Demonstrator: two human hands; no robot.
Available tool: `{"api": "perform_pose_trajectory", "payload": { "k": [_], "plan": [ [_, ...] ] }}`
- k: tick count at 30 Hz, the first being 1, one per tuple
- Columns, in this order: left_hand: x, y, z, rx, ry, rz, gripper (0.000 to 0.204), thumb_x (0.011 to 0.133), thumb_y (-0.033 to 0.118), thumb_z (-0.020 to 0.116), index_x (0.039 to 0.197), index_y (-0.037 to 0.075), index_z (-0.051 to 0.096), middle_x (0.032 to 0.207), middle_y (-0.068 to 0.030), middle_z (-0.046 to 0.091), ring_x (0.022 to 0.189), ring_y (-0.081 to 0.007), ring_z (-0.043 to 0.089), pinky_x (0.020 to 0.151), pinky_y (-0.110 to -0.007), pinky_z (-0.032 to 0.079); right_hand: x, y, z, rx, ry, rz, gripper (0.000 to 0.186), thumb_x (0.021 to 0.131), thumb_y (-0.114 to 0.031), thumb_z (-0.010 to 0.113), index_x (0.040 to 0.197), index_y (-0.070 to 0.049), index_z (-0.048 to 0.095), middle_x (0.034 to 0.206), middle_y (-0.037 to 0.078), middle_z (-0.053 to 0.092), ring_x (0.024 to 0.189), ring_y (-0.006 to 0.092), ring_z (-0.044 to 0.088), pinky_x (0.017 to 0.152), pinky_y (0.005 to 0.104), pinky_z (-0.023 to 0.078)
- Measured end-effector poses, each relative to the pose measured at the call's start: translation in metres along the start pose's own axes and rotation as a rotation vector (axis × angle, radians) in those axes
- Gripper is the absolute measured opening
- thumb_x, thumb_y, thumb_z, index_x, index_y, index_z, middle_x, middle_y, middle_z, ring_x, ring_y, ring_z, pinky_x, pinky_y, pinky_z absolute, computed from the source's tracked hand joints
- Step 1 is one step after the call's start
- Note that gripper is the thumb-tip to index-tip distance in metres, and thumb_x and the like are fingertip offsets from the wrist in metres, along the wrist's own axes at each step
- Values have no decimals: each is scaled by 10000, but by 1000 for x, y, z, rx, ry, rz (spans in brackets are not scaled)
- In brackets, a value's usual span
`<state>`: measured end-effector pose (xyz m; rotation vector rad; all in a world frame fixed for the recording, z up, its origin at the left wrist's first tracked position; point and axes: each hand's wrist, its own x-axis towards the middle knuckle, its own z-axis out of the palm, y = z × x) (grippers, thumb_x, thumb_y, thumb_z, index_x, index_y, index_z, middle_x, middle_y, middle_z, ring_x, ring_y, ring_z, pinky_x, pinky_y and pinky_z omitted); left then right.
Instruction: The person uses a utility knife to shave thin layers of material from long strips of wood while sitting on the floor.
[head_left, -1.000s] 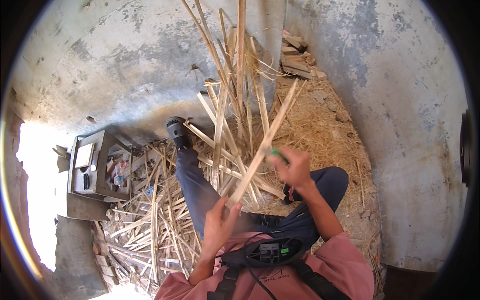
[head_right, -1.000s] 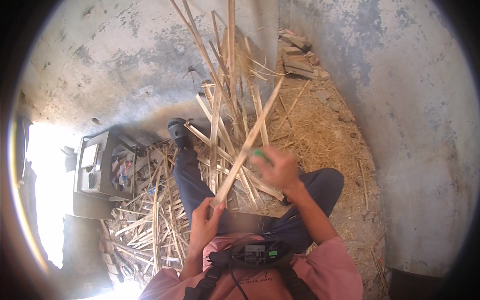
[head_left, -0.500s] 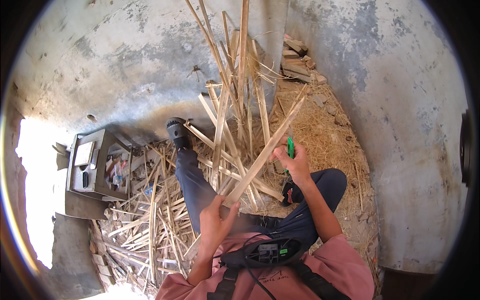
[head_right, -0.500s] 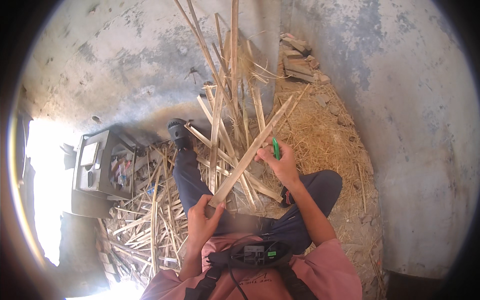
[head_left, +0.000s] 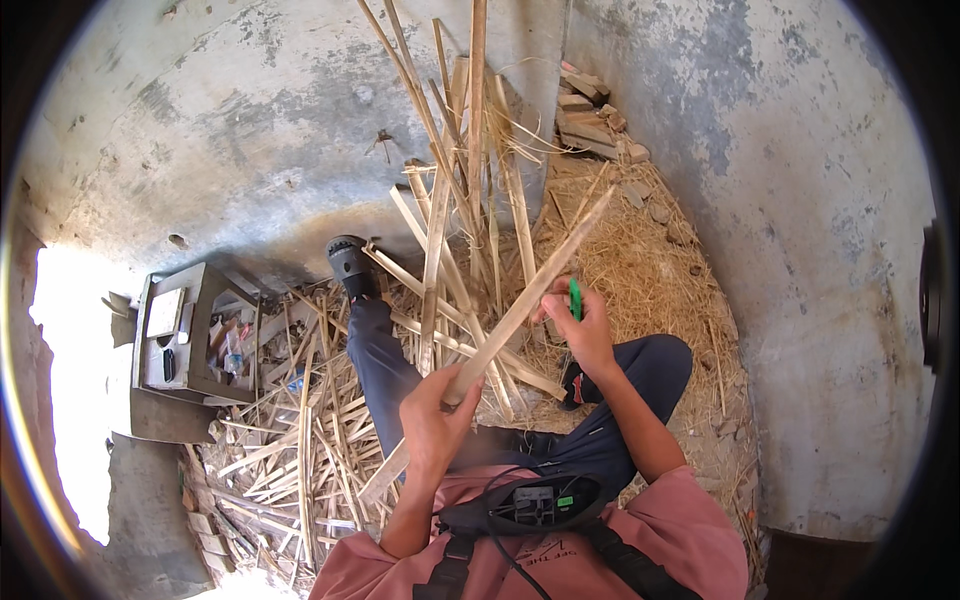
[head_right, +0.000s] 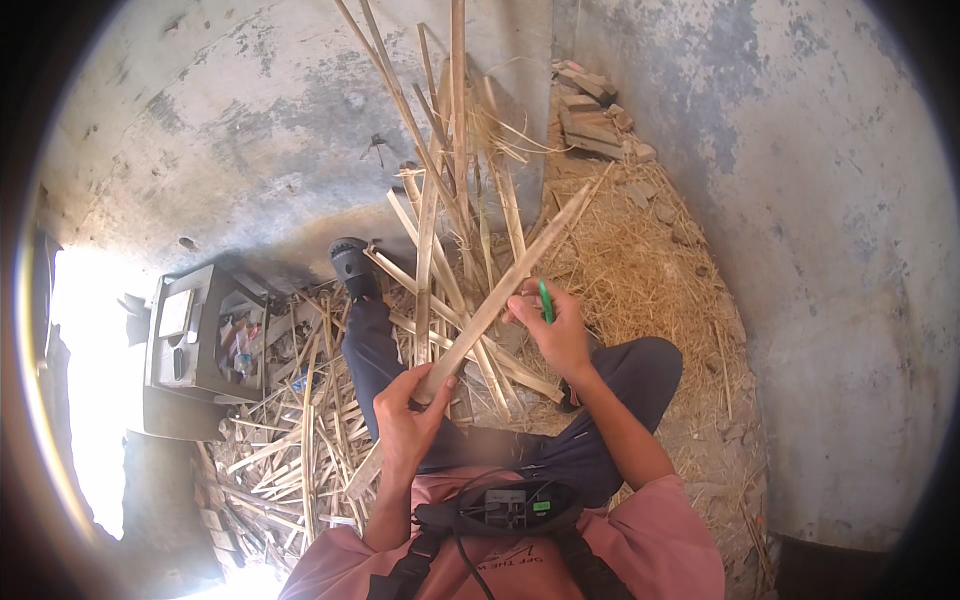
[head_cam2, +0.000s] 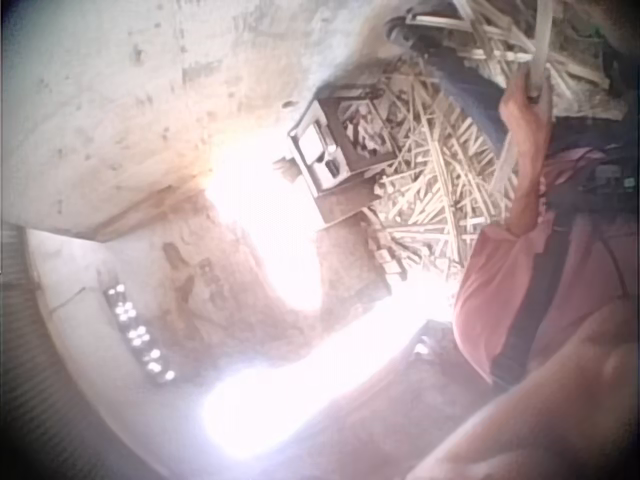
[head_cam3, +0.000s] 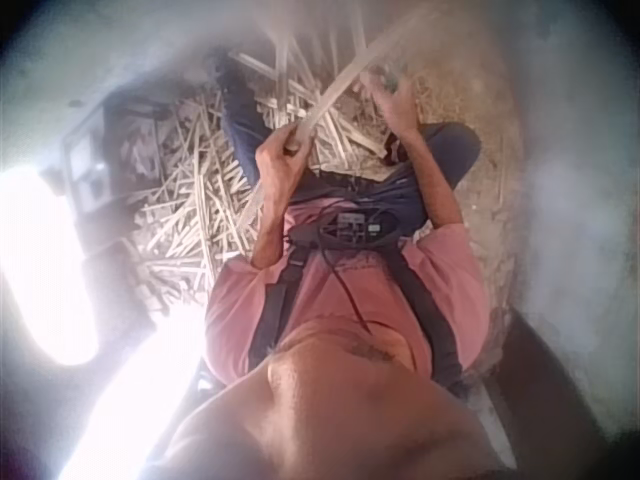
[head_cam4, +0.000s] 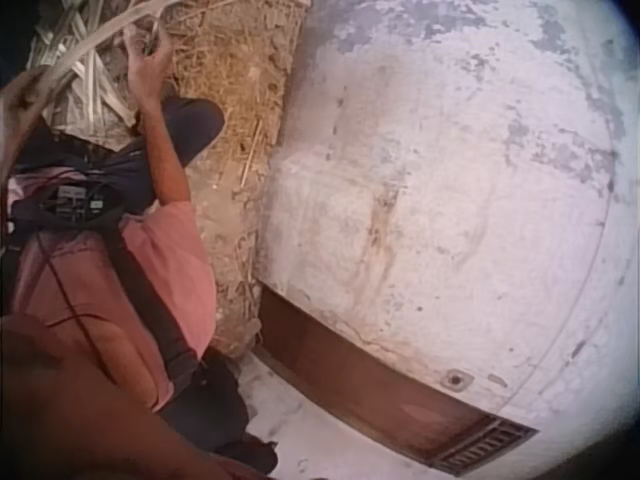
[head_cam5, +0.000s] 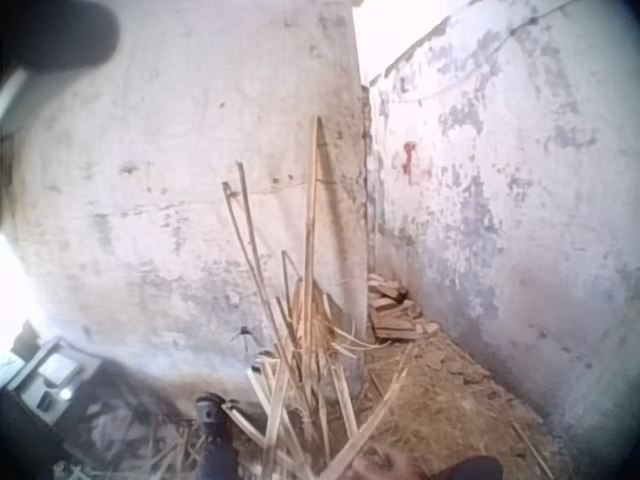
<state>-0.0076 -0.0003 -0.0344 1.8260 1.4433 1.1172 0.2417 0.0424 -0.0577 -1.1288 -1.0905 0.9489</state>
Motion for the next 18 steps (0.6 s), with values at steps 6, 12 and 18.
{"api": "perform_pose_trajectory", "payload": {
  "k": [6, 12, 18],
  "plan": [
    [2, 5, -1, -36, 31, -24, 344, 909, 196, 870, 1144, -35, 773, 931, -192, 789, 797, -225, 776, 681, -319, 585, -15, -3, 9, -527, -188, -446, 277, 983, -325, 764, 1056, -63, 715, 781, 85, 672, 643, 225, 673, 588, 384, 493],
    [4, 22, -3, -114, -1, -115, 316, 922, 171, 858, 1119, -59, 766, 869, -164, 777, 749, -155, 715, 685, -311, 553, -21, -10, 24, -643, -247, -603, 315, 928, -377, 827, 952, -75, 744, 767, 63, 673, 626, 271, 679, 555, 387, 506],
    [1, 19, -3, -170, -52, -190, 286, 952, 170, 838, 1112, -56, 766, 862, -114, 786, 738, -143, 694, 702, -303, 545, -21, -11, 26, -672, -210, -629, 310, 918, -382, 836, 957, -85, 755, 765, 56, 681, 628, 271, 689, 552, 389, 515]
  ]
}}
